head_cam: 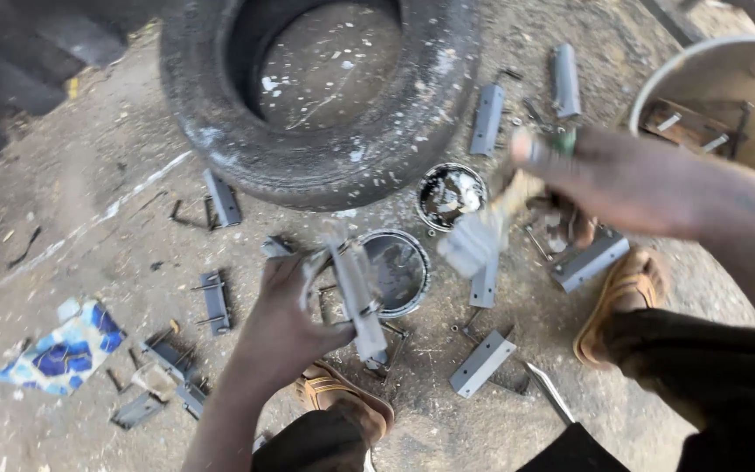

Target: Painting small metal brackets with black paint using a paintbrush at a fabrication site.

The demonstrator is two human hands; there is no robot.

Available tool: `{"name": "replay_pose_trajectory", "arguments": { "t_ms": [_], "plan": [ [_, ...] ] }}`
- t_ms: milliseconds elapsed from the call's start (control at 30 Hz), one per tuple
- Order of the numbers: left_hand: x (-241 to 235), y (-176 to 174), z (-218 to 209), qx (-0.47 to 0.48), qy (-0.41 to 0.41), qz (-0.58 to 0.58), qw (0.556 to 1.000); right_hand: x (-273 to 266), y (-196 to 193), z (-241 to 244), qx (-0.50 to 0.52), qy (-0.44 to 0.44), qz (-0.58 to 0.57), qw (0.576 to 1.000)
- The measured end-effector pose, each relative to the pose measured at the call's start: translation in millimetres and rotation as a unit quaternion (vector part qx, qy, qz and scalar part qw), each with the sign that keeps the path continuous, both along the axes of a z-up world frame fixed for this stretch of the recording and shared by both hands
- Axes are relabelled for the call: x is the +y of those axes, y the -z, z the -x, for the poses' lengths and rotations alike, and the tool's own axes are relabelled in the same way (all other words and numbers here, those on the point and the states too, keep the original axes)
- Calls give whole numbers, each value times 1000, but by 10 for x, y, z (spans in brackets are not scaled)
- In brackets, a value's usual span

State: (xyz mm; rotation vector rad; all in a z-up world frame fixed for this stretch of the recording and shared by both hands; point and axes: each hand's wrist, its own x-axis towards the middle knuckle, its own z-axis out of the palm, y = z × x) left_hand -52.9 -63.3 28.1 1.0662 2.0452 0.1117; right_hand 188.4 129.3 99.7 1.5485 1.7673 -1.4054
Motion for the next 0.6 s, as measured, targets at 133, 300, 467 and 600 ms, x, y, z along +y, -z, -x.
{"name": "replay_pose_trajectory", "arguments": {
  "t_ms": [133, 300, 467, 600],
  "plan": [
    [-136, 38, 106, 44, 64, 21, 997, 104, 109, -33, 207, 138, -23, 968],
    [-229, 462, 52, 251, 274, 181, 911, 26, 250, 230, 105, 31, -93, 990],
    [-436, 870, 95, 230, 256, 316, 884, -133, 158, 463, 57, -12, -63, 996],
    [-713, 904, 268, 176, 211, 253, 927, -159, 387, 505, 79, -44, -31, 995]
  ]
}}
